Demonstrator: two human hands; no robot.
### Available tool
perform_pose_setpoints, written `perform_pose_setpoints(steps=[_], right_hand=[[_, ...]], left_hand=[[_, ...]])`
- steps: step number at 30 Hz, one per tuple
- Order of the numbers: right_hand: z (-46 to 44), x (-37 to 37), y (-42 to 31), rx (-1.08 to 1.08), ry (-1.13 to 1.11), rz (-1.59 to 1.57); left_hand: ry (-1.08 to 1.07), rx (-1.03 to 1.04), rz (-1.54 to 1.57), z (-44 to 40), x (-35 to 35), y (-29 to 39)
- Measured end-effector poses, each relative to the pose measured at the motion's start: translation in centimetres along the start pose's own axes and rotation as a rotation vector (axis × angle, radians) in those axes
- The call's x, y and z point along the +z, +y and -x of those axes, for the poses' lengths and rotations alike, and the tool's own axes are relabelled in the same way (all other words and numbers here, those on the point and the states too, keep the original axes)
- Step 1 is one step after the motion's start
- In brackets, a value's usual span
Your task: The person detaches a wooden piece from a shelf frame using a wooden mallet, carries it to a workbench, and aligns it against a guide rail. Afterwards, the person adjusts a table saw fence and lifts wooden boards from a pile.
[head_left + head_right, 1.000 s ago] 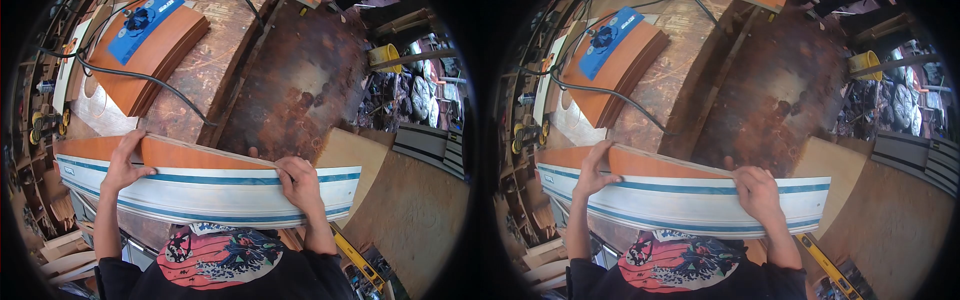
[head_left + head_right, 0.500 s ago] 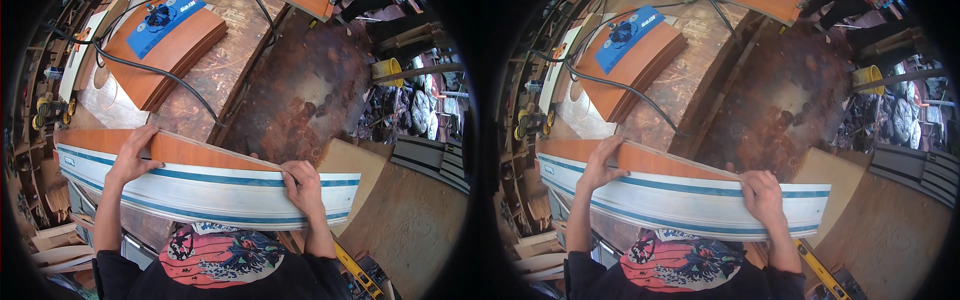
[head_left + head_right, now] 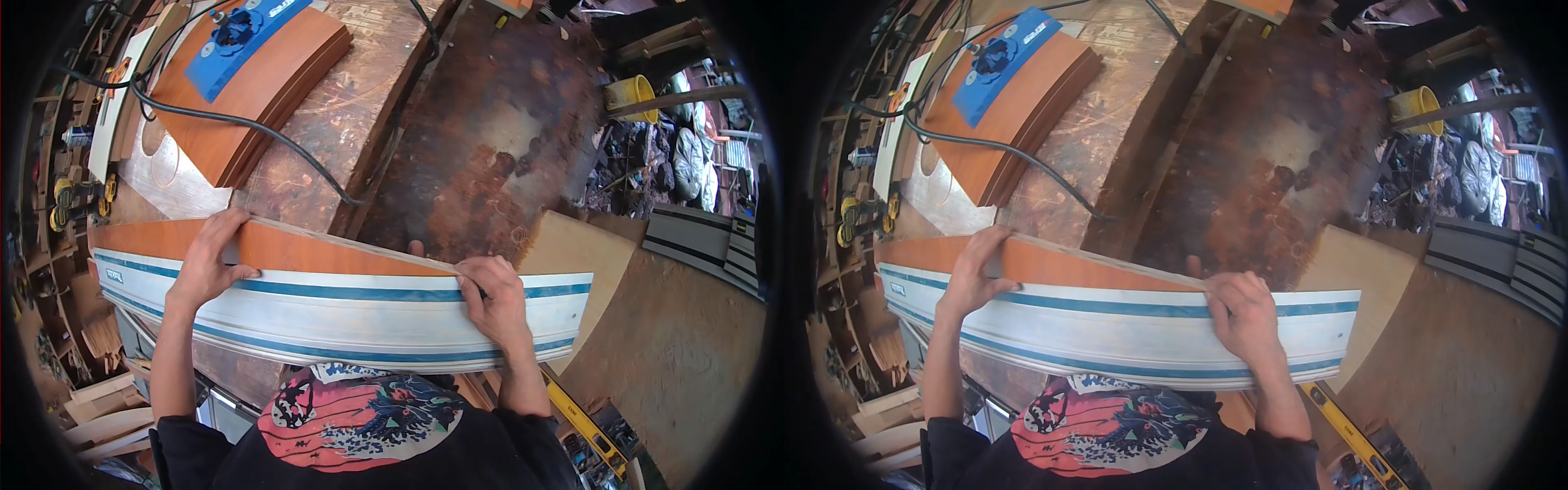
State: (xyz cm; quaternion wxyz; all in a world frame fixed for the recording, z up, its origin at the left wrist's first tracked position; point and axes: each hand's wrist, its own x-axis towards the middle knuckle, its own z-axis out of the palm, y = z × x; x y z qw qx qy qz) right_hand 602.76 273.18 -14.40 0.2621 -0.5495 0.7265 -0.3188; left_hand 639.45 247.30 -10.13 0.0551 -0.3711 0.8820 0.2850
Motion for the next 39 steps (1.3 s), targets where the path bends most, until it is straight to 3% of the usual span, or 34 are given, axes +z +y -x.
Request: perform_pose_setpoints(steps=[39], right_hand=[[0.02,0.01,0.65,0.03,-0.029,-0.024]], left_hand=[[-0.028,-0.066,-0.07,-0.34,-0.01,0.83]])
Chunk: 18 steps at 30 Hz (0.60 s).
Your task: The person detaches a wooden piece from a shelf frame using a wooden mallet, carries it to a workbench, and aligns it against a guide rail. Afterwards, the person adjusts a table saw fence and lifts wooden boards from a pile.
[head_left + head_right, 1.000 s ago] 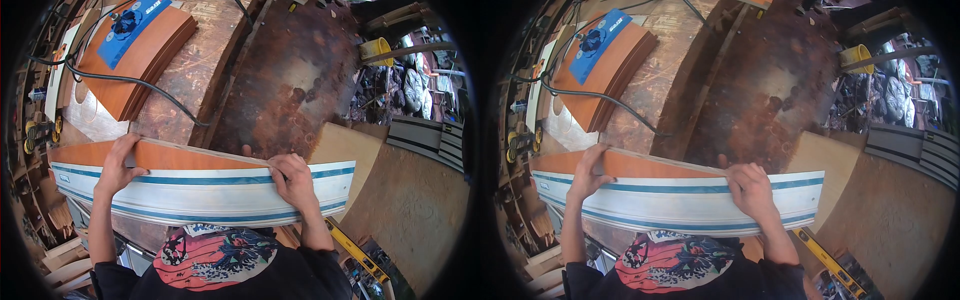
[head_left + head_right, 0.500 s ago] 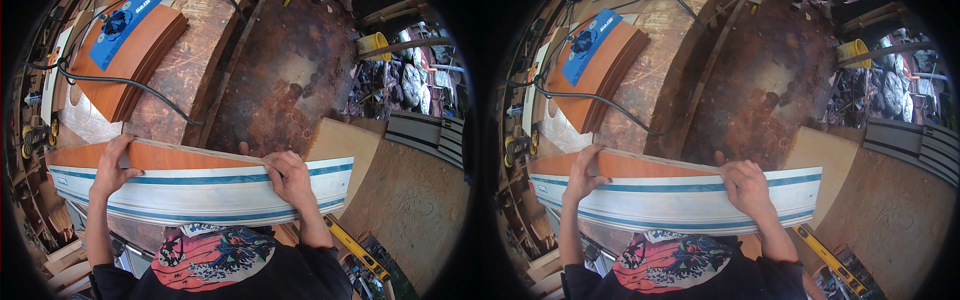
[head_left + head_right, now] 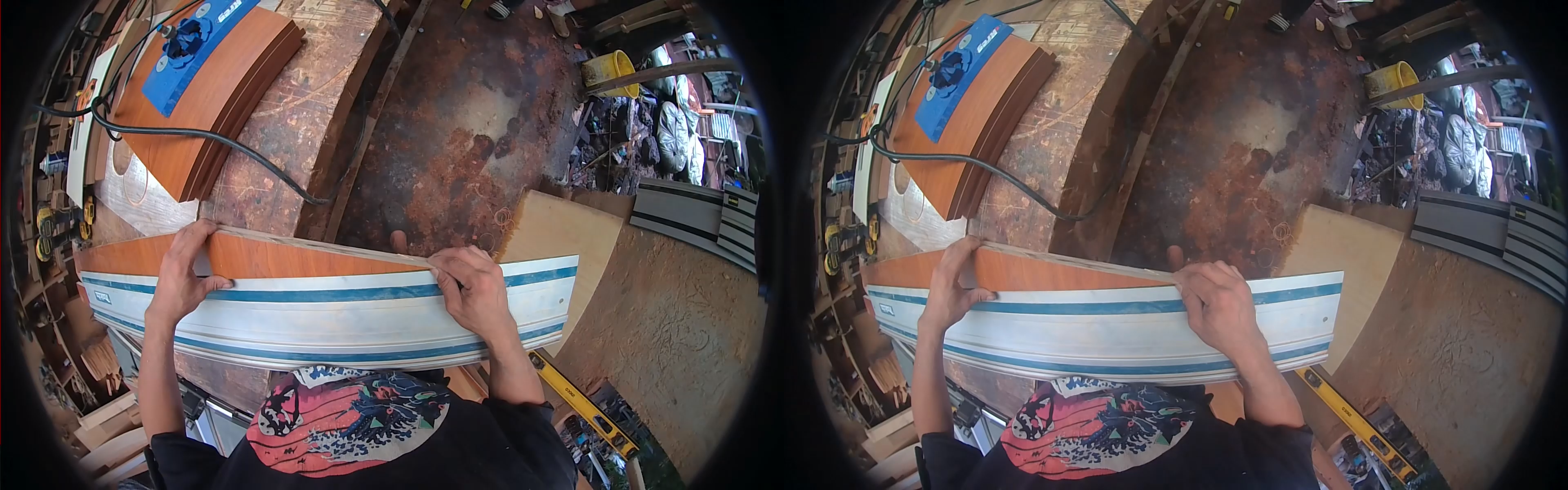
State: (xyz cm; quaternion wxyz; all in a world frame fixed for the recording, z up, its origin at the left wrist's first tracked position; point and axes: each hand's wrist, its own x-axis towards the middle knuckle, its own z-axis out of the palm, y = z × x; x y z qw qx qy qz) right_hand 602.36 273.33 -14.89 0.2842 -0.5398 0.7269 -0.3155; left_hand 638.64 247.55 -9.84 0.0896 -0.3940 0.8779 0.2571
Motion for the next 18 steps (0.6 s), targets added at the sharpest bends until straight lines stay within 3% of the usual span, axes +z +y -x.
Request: perform_pose_setpoints(steps=[18], right_hand=[[0.18,-0.33,-0.04,0.017,0.028,-0.033]], left_hand=[[0.025,0.057,0.031,-0.09,0.08,-0.04]])
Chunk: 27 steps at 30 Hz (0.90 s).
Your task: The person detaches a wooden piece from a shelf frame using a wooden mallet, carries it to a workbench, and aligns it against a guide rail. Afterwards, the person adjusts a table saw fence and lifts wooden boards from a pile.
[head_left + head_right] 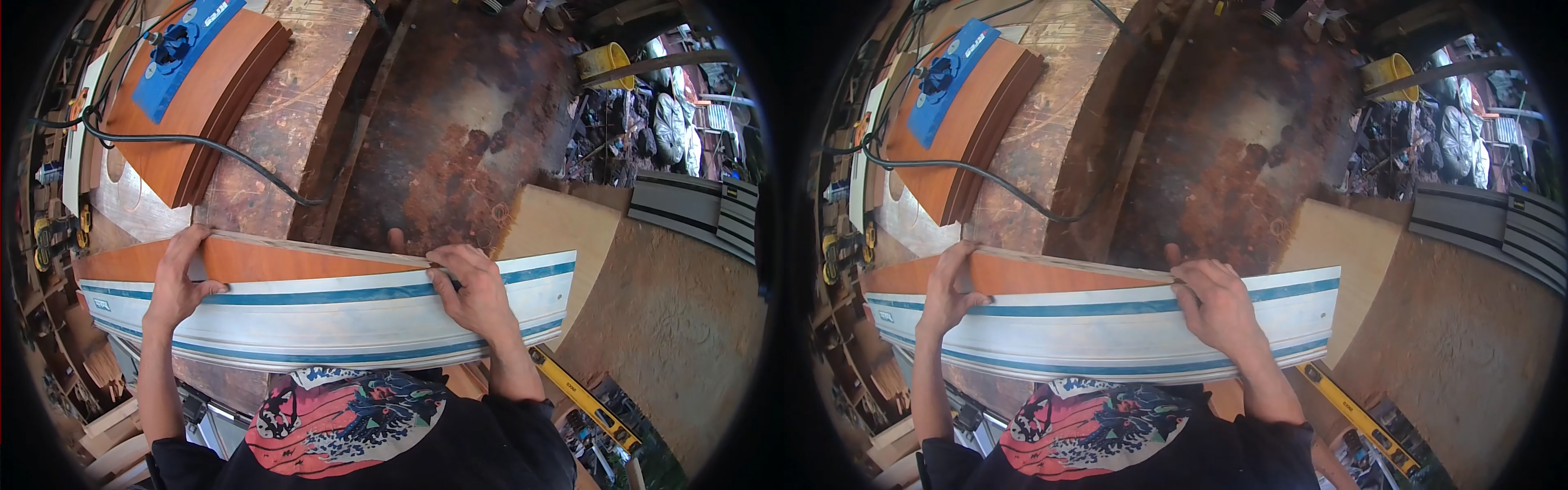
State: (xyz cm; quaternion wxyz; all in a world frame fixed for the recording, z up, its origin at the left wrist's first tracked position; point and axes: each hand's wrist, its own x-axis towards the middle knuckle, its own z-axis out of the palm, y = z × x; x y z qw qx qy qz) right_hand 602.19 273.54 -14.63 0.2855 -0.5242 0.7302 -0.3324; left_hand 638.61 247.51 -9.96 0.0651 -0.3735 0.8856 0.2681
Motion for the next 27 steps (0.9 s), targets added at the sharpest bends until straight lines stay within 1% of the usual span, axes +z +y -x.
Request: perform_pose_setpoints(steps=[5,10,14,17,20,21,24,27], right_hand=[[-0.44,-0.56,-0.61,-0.048,-0.055,0.013],[-0.6,-0.03,-0.53,-0.04,-0.04,0.02],[-0.63,-0.06,-0.47,-0.024,-0.045,0.022],[-0.69,-0.02,-0.52,-0.03,-0.045,0.019],[-0.64,0.09,-0.54,-0.026,-0.039,0.013],[-0.66,0.01,-0.63,-0.026,-0.042,0.012],[-0.8,-0.08,-0.7,-0.036,-0.041,0.017],[-0.67,-0.17,-0.58,-0.032,-0.048,0.015]], left_hand=[[-0.001,0.035,0.02,0.2,-0.4,-0.5],[-0.001,0.039,0.033,0.0,-0.41,-0.66],[-0.025,-0.011,0.003,0.03,-0.5,-0.81],[-0.017,-0.109,0.023,0.12,-0.77,-0.04],[0.005,-0.104,0.056,0.54,-0.29,-0.8],[-0.016,-0.148,0.095,0.42,-0.29,-0.75],[0.015,-0.222,0.115,0.3,-0.29,-0.13],[-0.068,-0.154,0.033,0.44,-0.56,-0.51]])
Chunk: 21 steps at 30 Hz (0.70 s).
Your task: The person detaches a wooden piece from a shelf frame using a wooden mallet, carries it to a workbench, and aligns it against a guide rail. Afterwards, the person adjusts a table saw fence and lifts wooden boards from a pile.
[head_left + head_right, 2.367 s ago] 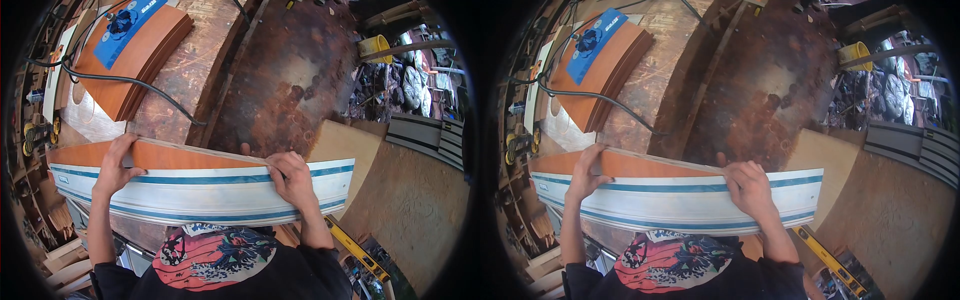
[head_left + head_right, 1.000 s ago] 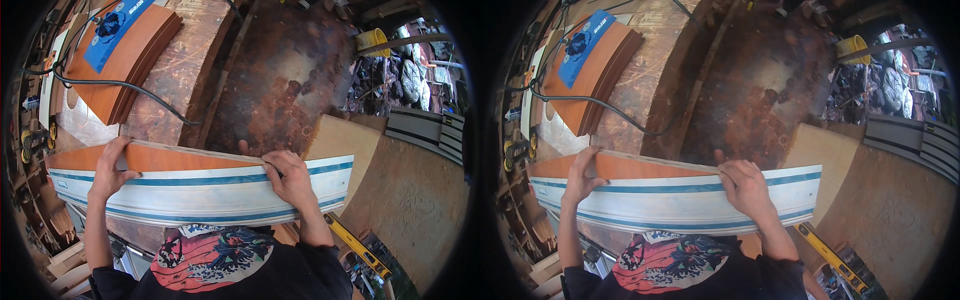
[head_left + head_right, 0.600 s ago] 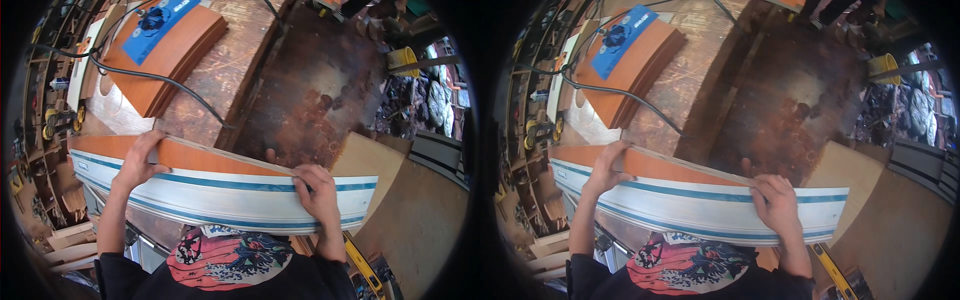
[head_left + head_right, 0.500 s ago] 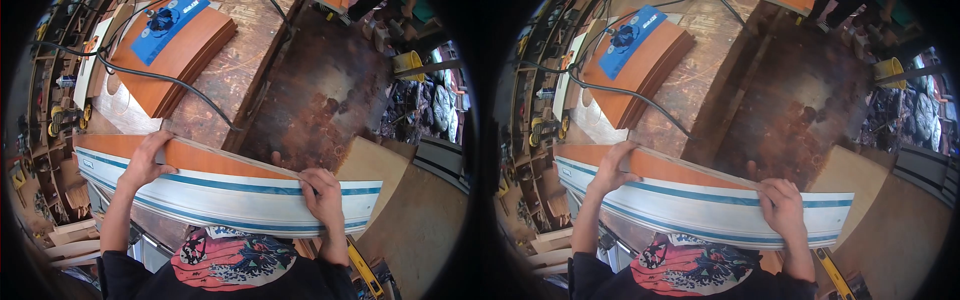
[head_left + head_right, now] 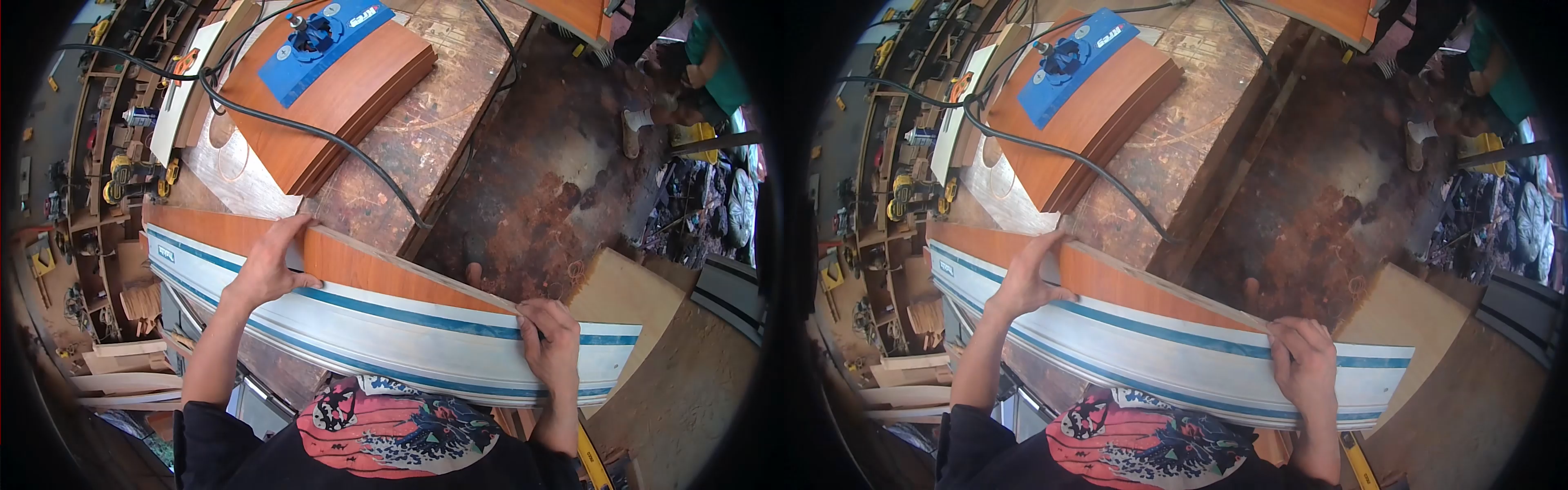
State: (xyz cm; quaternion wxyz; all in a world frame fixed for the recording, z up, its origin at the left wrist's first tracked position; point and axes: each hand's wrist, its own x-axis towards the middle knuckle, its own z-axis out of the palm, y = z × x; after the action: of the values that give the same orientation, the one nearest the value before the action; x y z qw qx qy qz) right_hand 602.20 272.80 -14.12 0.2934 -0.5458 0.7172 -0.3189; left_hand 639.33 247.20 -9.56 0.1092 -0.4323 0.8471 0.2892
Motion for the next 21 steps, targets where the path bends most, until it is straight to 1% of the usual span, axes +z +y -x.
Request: perform_pose_setpoints(steps=[3,6,9,14,15,18,21], right_hand=[[-0.05,-0.11,-0.07,-0.001,-0.007,0.0],[-0.06,-0.12,-0.17,0.001,-0.007,-0.003],[-0.07,-0.1,-0.15,0.002,-0.004,-0.007],[-0.1,-0.19,-0.19,-0.007,-0.001,-0.011],[-0.09,-0.14,-0.16,-0.007,0.001,-0.014],[-0.05,-0.29,-0.06,0.002,-0.006,-0.013],[-0.21,-0.35,-0.09,-0.003,-0.01,-0.013]], left_hand=[[-0.002,-0.021,-0.037,-0.04,-0.14,0.5],[0.026,-0.049,0.006,0.08,0.07,0.39],[0.033,-0.021,0.071,0.15,0.39,-0.29],[0.038,-0.013,-0.016,0.13,0.24,-0.17],[0.043,-0.001,-0.023,0.1,0.25,-0.11],[0.084,0.16,-0.004,-0.04,0.23,-0.38],[0.07,0.209,-0.018,-0.25,0.09,-0.25]])
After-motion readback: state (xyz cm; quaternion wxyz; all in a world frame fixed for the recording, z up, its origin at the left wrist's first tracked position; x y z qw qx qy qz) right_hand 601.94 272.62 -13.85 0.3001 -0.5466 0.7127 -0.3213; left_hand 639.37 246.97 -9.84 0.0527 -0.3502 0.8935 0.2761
